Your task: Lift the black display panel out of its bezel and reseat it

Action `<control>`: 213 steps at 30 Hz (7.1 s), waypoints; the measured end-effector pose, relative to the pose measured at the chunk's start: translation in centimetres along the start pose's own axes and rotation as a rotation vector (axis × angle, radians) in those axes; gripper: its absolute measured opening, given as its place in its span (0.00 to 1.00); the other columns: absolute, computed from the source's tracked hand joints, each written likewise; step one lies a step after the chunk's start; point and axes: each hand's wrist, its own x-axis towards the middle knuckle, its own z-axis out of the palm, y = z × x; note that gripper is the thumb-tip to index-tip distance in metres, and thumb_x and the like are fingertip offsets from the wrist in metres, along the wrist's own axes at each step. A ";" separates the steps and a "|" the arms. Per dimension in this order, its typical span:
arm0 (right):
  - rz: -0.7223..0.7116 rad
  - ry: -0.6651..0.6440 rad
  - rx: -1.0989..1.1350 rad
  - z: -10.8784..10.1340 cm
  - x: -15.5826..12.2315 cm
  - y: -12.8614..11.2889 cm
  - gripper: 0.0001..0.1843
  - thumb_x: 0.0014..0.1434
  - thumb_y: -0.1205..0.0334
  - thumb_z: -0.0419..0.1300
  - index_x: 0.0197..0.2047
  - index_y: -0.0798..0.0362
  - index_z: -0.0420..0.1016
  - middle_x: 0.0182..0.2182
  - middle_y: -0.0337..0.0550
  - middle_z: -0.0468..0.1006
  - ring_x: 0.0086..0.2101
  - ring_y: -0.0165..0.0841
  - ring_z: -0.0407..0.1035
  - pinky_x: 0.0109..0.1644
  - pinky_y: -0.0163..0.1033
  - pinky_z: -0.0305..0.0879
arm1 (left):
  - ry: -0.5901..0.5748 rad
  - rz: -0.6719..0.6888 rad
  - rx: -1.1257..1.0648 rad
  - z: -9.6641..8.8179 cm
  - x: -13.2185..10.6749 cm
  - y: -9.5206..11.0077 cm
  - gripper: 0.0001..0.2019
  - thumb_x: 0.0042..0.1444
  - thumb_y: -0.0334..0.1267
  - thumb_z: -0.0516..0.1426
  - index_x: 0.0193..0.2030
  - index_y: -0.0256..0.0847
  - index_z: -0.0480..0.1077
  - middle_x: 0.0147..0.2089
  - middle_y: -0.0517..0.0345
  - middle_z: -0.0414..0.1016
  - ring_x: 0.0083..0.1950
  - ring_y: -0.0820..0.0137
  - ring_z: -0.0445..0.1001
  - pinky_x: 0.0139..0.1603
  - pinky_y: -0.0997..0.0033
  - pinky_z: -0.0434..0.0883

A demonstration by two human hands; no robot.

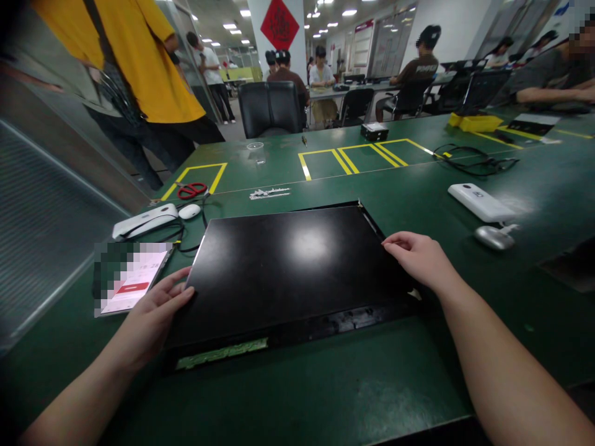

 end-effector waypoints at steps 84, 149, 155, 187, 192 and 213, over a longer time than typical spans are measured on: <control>-0.033 0.003 0.010 0.1 0.8 1.0 0.25 0.44 0.37 0.61 0.33 0.47 0.87 0.28 0.47 0.85 0.29 0.46 0.75 0.36 0.49 0.67 | 0.037 0.207 0.309 -2.2 1.5 -1.6 0.29 0.45 0.50 0.73 0.54 0.42 0.83 0.71 0.41 0.74 0.70 0.42 0.73 0.71 0.44 0.66; 0.058 0.057 -0.040 0.1 0.5 0.0 0.25 0.39 0.36 0.61 0.31 0.46 0.84 0.26 0.44 0.82 0.29 0.44 0.74 0.36 0.48 0.66 | -0.028 0.326 0.816 -2.9 2.2 -2.7 0.30 0.58 0.52 0.62 0.66 0.44 0.75 0.74 0.41 0.63 0.77 0.45 0.62 0.76 0.41 0.61; 0.030 0.095 -0.106 -0.1 -0.4 -1.8 0.22 0.38 0.38 0.59 0.27 0.44 0.82 0.27 0.44 0.83 0.32 0.45 0.75 0.39 0.48 0.66 | -0.081 0.446 0.929 -3.4 1.8 -3.1 0.29 0.60 0.50 0.64 0.67 0.47 0.74 0.76 0.40 0.61 0.78 0.42 0.59 0.75 0.33 0.58; 0.024 0.053 -0.147 -0.1 0.2 -0.5 0.23 0.40 0.39 0.59 0.32 0.44 0.84 0.29 0.44 0.84 0.33 0.46 0.75 0.39 0.49 0.66 | -0.675 0.942 1.415 -2.9 -1.5 0.6 0.19 0.64 0.27 0.61 0.58 0.48 0.81 0.60 0.46 0.84 0.59 0.53 0.83 0.68 0.36 0.70; -0.012 0.067 -0.141 0.0 0.3 -0.4 0.22 0.41 0.39 0.59 0.31 0.44 0.83 0.27 0.43 0.83 0.30 0.45 0.75 0.38 0.49 0.66 | -0.678 0.974 1.425 -2.7 -1.7 0.7 0.15 0.66 0.29 0.61 0.56 0.44 0.82 0.52 0.48 0.86 0.52 0.57 0.85 0.64 0.44 0.74; 0.049 0.045 -0.145 -0.1 0.1 -0.8 0.23 0.39 0.39 0.59 0.32 0.43 0.83 0.30 0.43 0.84 0.34 0.47 0.75 0.41 0.49 0.65 | -0.743 0.957 1.378 -2.0 -2.7 1.0 0.14 0.68 0.27 0.55 0.52 0.41 0.81 0.42 0.54 0.88 0.38 0.64 0.86 0.39 0.66 0.77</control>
